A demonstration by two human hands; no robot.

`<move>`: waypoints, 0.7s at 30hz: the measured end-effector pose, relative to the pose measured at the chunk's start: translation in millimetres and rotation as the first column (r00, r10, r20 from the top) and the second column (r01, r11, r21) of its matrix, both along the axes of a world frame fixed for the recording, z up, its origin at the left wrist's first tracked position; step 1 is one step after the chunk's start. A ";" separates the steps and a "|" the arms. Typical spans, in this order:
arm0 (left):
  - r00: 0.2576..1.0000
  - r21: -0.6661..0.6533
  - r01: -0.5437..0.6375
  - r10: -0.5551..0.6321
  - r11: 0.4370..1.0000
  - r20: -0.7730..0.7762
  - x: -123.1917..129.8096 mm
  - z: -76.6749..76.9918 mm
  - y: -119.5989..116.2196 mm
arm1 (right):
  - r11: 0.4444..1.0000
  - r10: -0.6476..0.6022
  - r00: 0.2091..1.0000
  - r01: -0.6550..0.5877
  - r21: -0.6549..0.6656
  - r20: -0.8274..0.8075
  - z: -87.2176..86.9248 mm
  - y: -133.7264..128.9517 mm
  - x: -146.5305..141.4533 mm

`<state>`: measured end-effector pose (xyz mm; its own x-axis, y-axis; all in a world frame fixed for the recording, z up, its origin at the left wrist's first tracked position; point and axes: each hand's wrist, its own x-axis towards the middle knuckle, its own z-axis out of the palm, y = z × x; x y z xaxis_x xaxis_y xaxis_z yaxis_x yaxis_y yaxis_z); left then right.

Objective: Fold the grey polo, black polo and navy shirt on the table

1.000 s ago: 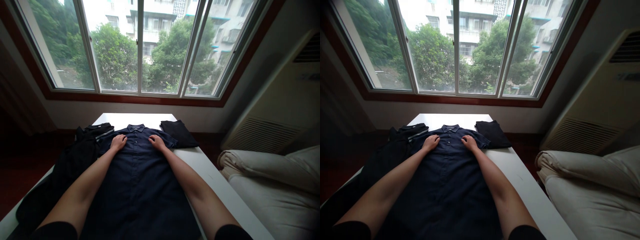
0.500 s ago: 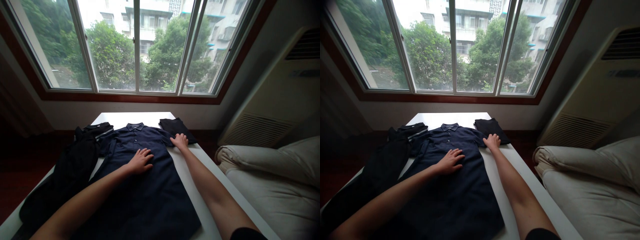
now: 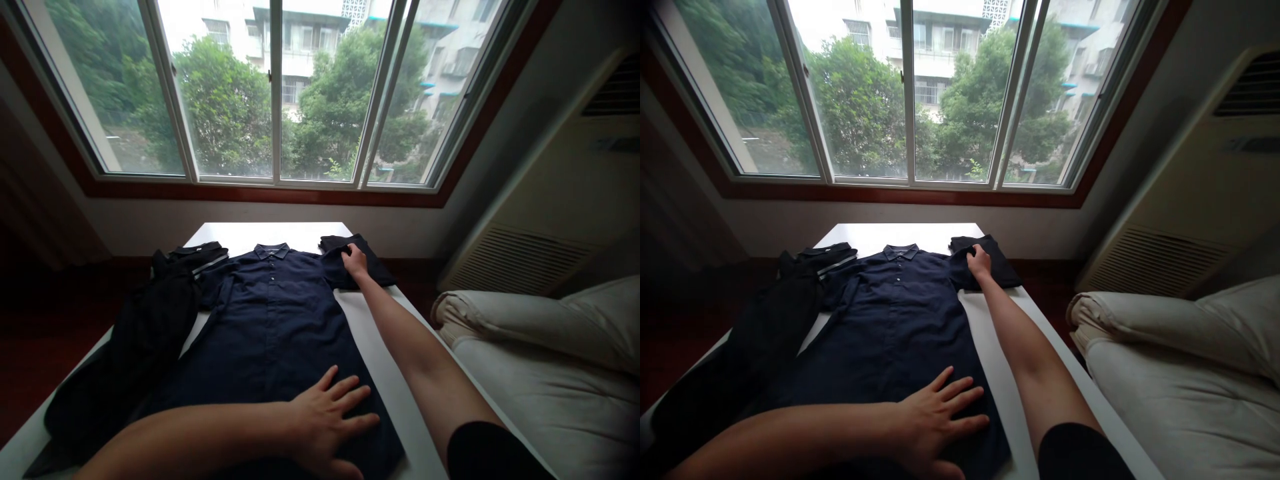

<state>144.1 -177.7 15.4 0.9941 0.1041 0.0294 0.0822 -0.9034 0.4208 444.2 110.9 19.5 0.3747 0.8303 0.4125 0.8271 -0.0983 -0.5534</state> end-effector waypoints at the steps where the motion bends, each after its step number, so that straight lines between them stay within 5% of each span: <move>1: 1.000 0.000 0.004 -0.004 1.000 0.002 2.8 -0.7 -1.8 | 0.998 -0.007 1.000 0.007 0.057 0.002 0.8 1.6 -0.1; 4: 1.000 -0.003 0.007 -0.007 1.000 0.009 12.1 -4.5 -3.7 | 0.990 -0.041 0.999 0.044 0.134 -0.021 5.1 6.8 5.1; 10: 0.999 -0.023 -0.015 0.016 1.000 0.038 26.4 -7.7 -10.7 | 0.984 -0.166 0.977 0.156 -0.083 -0.133 6.6 3.0 11.2; 14: 0.997 -0.023 -0.027 0.029 0.999 0.076 28.9 -4.4 -3.2 | 0.981 -0.196 0.981 0.196 0.009 0.003 2.1 -15.5 -11.2; 18: 0.935 0.003 -0.270 0.261 0.963 0.239 16.0 3.6 42.5 | 0.993 0.118 0.980 -0.118 -0.008 0.162 0.7 -39.7 -50.1; 21: 0.715 -0.067 -0.598 0.569 0.799 0.406 -19.5 10.6 109.4 | 0.887 0.461 0.878 -0.457 -0.061 0.126 -3.7 -63.0 -81.5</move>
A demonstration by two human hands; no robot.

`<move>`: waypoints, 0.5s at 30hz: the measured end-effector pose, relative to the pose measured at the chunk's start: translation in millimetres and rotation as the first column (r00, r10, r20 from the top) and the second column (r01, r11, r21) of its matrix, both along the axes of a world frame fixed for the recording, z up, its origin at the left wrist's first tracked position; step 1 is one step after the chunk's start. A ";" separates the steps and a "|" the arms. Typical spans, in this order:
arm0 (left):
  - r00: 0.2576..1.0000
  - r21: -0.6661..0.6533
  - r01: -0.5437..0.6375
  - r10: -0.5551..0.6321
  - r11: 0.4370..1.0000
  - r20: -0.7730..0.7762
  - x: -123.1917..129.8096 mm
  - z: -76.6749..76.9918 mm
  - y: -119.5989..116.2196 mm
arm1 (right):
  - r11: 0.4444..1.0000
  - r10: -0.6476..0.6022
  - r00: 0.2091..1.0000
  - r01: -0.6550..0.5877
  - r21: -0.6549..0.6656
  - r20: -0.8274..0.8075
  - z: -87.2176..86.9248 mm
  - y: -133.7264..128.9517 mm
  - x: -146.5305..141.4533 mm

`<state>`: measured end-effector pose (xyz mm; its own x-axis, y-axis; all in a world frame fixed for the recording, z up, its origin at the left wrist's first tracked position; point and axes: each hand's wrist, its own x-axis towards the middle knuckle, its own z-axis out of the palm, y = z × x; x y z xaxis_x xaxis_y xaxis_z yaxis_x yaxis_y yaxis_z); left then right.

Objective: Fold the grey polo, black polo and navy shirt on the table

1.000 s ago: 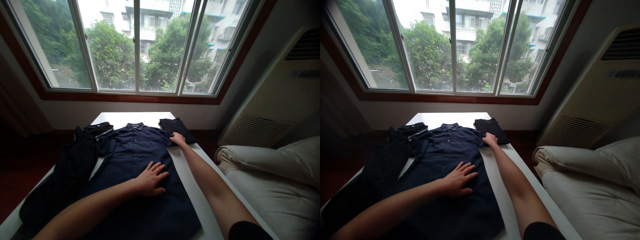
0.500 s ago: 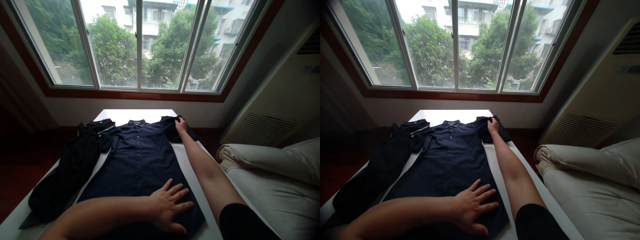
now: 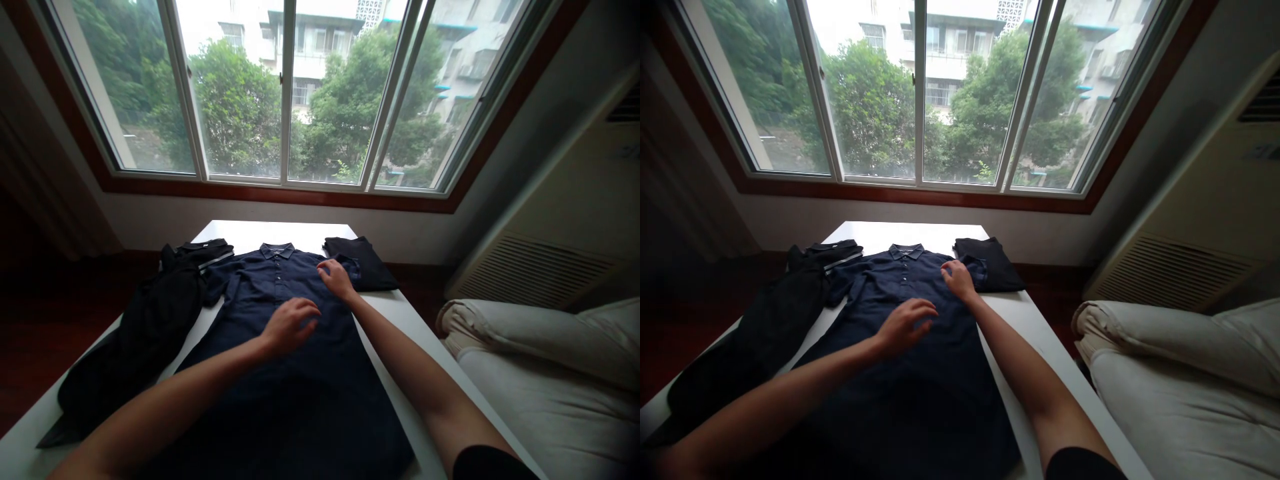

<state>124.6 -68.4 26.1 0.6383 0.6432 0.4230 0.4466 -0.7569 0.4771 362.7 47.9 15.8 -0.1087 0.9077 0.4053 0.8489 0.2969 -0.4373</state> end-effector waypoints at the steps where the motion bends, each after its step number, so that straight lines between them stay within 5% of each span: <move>1: 0.989 -0.004 -0.137 0.137 0.991 0.051 -18.4 1.3 26.4 | 0.991 0.133 0.991 -0.133 -0.024 -0.013 -2.6 -8.7 -9.5; 3: 0.902 -0.055 -0.420 0.423 0.906 0.083 -63.8 0.2 79.5 | 0.929 0.362 0.932 -0.363 -0.067 -0.025 -9.1 -25.7 -25.4; 6: 0.629 -0.110 -0.776 0.774 0.621 -0.068 -140.3 -11.0 143.4 | 0.854 0.510 0.860 -0.509 -0.109 -0.020 -20.7 -43.7 -39.9; 9: 0.393 -0.102 -0.919 0.872 0.380 -0.292 -200.3 -27.5 177.0 | 0.858 0.499 0.866 -0.494 -0.140 0.002 -33.1 -48.5 -44.2; 12: 0.329 -0.082 -0.942 0.853 0.325 -0.406 -225.6 -37.7 190.3 | 0.881 0.465 0.885 -0.458 -0.121 0.032 -44.1 -46.8 -42.5; 15: 0.316 -0.121 -0.948 0.821 0.294 -0.475 -223.1 -33.2 198.8 | 0.890 0.451 0.892 -0.447 -0.084 0.030 -51.9 -47.5 -39.2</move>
